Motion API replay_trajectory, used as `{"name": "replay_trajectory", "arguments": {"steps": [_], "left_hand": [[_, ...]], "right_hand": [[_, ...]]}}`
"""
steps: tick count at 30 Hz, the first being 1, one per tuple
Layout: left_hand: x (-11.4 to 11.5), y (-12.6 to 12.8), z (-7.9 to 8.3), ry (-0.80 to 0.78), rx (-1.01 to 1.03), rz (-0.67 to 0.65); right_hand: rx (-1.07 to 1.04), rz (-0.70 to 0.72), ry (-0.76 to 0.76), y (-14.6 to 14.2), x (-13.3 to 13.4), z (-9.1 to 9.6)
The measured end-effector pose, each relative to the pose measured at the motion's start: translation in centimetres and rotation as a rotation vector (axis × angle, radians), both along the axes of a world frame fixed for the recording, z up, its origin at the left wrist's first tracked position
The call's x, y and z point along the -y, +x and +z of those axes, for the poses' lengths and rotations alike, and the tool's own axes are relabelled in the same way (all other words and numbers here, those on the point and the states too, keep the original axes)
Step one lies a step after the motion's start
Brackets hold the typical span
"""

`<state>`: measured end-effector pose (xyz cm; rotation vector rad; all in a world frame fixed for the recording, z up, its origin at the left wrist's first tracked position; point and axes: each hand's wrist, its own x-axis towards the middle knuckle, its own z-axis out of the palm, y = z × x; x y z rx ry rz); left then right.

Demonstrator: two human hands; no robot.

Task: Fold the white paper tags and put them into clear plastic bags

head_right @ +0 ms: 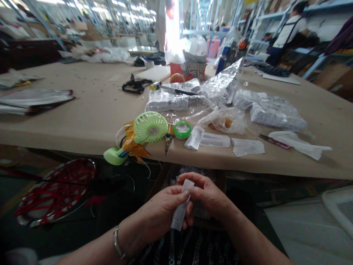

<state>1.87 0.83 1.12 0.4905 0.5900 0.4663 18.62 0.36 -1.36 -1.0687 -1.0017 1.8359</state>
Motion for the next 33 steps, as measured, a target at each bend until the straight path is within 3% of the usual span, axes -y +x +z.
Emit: {"name": "replay_trajectory", "arguments": {"steps": [2, 4, 7, 10, 13, 18, 33], "left_hand": [[0.2, 0.0, 0.1, 0.021, -0.004, -0.015], [0.4, 0.0, 0.1, 0.025, -0.02, -0.007], [0.7, -0.1, 0.0, 0.014, -0.017, 0.013], [0.9, -0.3, -0.2, -0.003, -0.011, 0.053], [1.1, -0.3, -0.1, -0.033, -0.033, 0.081], [1.4, -0.2, -0.3, -0.045, -0.046, 0.088], [2.0, -0.2, -0.8, -0.072, -0.072, 0.077]], "right_hand": [[0.001, 0.026, 0.056, 0.0, 0.2, -0.1], [0.072, -0.057, 0.195, -0.2, 0.4, 0.2], [0.41, -0.178, 0.517, -0.4, 0.9, 1.0], [0.732, -0.195, 0.829, -0.4, 1.4, 1.6], [0.895, -0.175, 0.973, -0.3, 1.9, 1.8], [1.005, -0.141, 1.06, -0.3, 2.3, 1.6], [0.985, -0.101, 1.029, -0.5, 3.0, 0.9]]}}
